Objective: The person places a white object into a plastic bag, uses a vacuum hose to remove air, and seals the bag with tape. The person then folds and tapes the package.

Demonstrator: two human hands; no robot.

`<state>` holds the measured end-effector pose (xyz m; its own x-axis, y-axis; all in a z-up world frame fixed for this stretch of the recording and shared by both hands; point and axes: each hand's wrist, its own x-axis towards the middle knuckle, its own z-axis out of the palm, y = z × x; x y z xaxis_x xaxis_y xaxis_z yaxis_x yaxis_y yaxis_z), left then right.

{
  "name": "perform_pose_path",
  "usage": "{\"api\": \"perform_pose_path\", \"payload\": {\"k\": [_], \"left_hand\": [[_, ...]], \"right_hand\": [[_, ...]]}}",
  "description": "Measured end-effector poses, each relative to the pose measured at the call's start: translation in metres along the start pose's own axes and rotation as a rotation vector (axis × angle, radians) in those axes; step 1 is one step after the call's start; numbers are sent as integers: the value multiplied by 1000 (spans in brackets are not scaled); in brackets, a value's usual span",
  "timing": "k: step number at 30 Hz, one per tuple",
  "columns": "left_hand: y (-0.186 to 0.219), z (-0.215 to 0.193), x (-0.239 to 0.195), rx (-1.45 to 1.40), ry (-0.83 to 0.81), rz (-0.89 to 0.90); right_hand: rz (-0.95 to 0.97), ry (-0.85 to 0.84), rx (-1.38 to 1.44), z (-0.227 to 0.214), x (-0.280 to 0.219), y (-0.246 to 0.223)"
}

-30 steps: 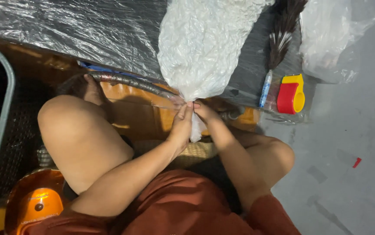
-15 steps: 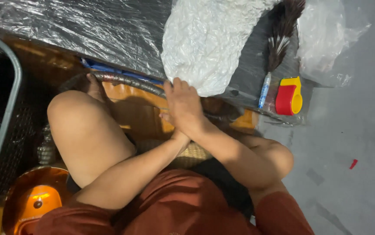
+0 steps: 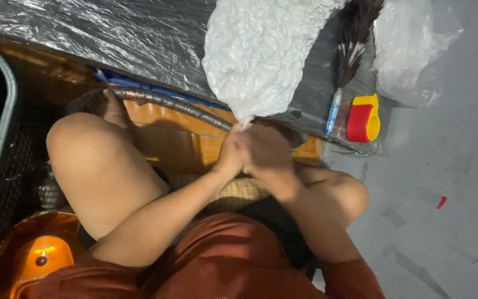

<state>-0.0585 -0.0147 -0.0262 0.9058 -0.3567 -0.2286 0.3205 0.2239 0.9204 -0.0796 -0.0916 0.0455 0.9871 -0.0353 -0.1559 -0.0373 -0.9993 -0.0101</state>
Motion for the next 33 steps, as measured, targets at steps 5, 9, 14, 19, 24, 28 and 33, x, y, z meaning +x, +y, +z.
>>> {"api": "perform_pose_path", "payload": {"k": [5, 9, 14, 19, 24, 28, 33], "left_hand": [[14, -1, 10, 145, -111, 88], [-4, 4, 9, 230, -188, -2], [-16, -3, 6, 199, -246, -192], [-20, -7, 8, 177, -267, -303], [-25, -8, 12, 200, -268, -333], [-4, -11, 2, 126, -141, -248], [2, -11, 0, 82, -127, -235]], "right_hand": [[467, 366, 998, -39, -15, 53], [436, 479, 1193, -5, -14, 79], [636, 507, 1426, 41, -17, 106], [701, 536, 1646, 74, -24, 96], [757, 512, 1740, 124, -20, 92], [688, 437, 1817, 113, -31, 89], [541, 352, 1860, 98, -47, 104]]}}
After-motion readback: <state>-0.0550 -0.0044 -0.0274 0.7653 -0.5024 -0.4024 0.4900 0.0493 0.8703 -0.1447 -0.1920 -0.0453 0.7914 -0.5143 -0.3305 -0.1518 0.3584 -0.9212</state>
